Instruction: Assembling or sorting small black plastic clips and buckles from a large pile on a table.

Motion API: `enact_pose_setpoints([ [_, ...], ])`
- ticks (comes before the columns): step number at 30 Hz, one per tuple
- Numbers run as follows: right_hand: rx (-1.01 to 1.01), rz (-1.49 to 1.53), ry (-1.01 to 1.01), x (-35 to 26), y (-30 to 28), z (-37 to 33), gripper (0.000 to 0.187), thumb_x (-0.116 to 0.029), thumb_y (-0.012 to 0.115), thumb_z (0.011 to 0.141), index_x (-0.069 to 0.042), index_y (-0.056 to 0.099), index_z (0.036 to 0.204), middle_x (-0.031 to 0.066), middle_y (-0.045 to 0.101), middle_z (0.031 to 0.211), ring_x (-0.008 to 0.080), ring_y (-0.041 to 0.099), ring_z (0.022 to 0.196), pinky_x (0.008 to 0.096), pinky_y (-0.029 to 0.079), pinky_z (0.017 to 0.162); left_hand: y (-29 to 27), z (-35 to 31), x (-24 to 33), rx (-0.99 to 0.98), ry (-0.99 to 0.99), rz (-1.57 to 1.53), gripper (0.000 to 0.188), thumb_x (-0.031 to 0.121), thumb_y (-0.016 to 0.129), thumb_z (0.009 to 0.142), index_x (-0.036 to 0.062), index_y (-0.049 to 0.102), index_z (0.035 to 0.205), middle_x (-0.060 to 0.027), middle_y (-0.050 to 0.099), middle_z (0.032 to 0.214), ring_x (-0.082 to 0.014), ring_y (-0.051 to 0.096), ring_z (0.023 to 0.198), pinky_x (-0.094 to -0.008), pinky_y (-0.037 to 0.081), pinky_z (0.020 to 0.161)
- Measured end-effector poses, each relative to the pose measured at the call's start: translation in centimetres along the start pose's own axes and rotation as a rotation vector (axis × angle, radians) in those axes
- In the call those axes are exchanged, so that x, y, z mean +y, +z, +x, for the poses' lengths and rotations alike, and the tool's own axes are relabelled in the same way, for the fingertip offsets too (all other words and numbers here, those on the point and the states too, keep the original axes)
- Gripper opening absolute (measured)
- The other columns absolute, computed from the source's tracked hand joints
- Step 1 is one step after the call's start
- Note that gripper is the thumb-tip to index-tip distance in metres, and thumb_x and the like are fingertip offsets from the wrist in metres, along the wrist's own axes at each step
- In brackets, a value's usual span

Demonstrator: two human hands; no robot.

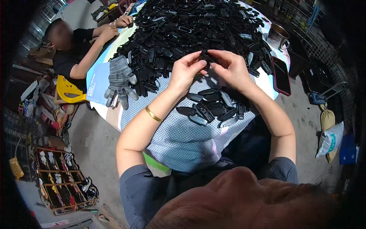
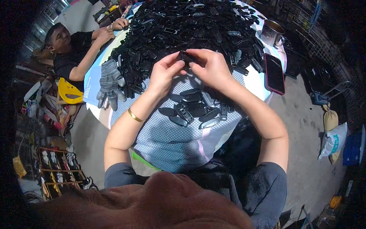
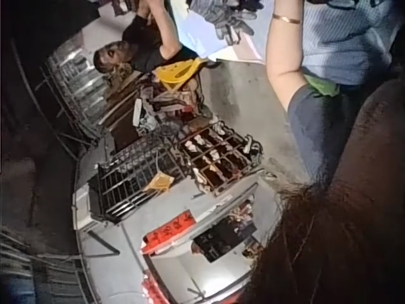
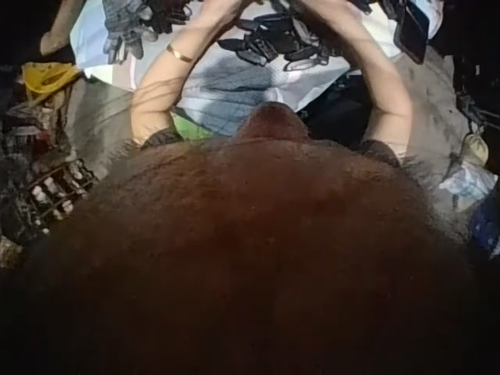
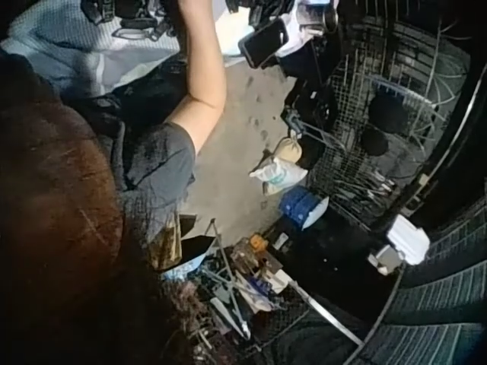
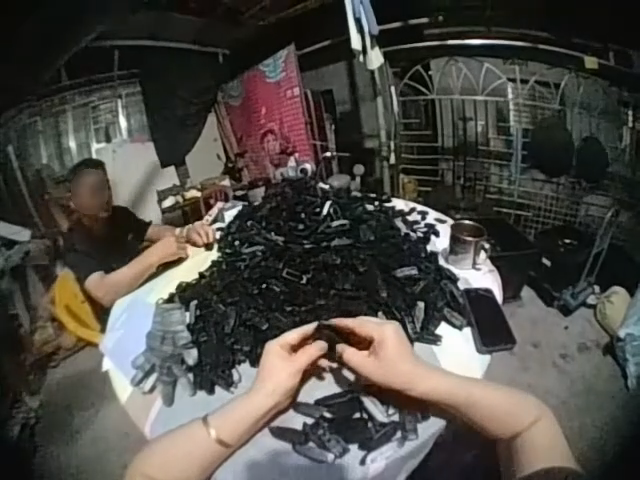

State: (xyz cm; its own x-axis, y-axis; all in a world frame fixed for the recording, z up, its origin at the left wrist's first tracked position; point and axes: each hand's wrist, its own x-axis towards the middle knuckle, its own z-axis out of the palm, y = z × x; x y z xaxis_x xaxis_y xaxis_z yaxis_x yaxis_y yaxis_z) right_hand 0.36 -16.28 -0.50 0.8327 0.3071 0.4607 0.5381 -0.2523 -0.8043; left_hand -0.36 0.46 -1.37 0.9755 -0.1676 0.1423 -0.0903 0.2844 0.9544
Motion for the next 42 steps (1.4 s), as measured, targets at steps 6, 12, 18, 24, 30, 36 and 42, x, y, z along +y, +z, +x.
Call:
enact_pose_setpoints([
  [6,0.037,-0.171,-0.141,-0.7,0.2,-0.5,0.032,-0.004,0.062,0.075,-0.002,0.061,0.107,0.0090,0.061,0.087,0.0119,0.059,0.072,0.0233,0.049,0.064,-0.8,-0.1,0.5,0.002,0.016,0.127,0.033,0.006,0.061,0.082,0.0027,0.056,0.114,-0.0037,0.062,0.090,-0.0080,0.055,0.066,-0.0195,0.047,0.063],
  [12,0.111,-0.218,-0.234,-0.6,0.7,-0.7,0.031,-0.006,0.065,0.075,0.000,0.060,0.106,0.0123,0.062,0.091,0.0168,0.062,0.073,0.0256,0.050,0.063,-0.3,-0.3,1.0,0.052,0.087,0.165,0.030,0.004,0.063,0.079,0.0004,0.060,0.109,-0.0034,0.063,0.083,-0.0066,0.056,0.066,-0.0189,0.047,0.060],
  [18,0.157,-0.343,-0.383,-0.2,1.0,-0.4,0.032,-0.005,0.067,0.073,0.001,0.061,0.104,0.0143,0.062,0.091,0.0220,0.063,0.074,0.0262,0.051,0.061,-0.4,-0.4,0.9,0.055,0.063,0.161,0.032,0.004,0.063,0.079,-0.0013,0.059,0.110,-0.0055,0.065,0.088,-0.0076,0.057,0.069,-0.0198,0.048,0.062],
  [24,0.166,-0.494,-0.455,-0.2,1.2,-0.8,0.033,-0.006,0.068,0.072,0.000,0.060,0.103,0.0131,0.062,0.087,0.0215,0.063,0.068,0.0268,0.052,0.058,0.9,-1.0,0.8,0.106,0.156,0.304,0.035,0.007,0.063,0.080,-0.0051,0.056,0.113,-0.0068,0.065,0.088,-0.0081,0.058,0.073,-0.0203,0.048,0.066],
  [30,0.087,-0.293,-0.239,-0.5,1.0,-0.1,0.030,-0.013,0.070,0.074,0.000,0.058,0.098,0.0083,0.061,0.091,0.0137,0.059,0.063,0.0240,0.049,0.055,0.6,-0.9,1.2,0.031,0.148,0.043,0.030,0.008,0.055,0.086,-0.0035,0.055,0.114,-0.0088,0.063,0.102,-0.0114,0.057,0.092,-0.0234,0.044,0.082],
  [36,-0.309,0.197,0.289,-0.9,0.1,0.3,0.026,-0.022,0.065,0.081,0.001,0.061,0.093,-0.0021,0.059,0.071,0.0059,0.052,0.060,0.0211,0.042,0.053,-0.6,-0.9,1.6,-0.143,0.193,0.103,0.027,0.008,0.054,0.086,-0.0013,0.057,0.112,-0.0081,0.061,0.104,-0.0129,0.056,0.094,-0.0253,0.044,0.083],
  [42,-0.181,-0.046,0.017,0.7,0.8,-0.4,0.022,-0.020,0.065,0.081,0.001,0.063,0.087,-0.0026,0.059,0.068,0.0034,0.050,0.061,0.0209,0.040,0.053,-0.5,-1.1,2.2,-0.162,0.294,0.340,0.026,0.010,0.054,0.087,-0.0013,0.058,0.109,-0.0081,0.062,0.099,-0.0132,0.057,0.090,-0.0252,0.043,0.082],
])
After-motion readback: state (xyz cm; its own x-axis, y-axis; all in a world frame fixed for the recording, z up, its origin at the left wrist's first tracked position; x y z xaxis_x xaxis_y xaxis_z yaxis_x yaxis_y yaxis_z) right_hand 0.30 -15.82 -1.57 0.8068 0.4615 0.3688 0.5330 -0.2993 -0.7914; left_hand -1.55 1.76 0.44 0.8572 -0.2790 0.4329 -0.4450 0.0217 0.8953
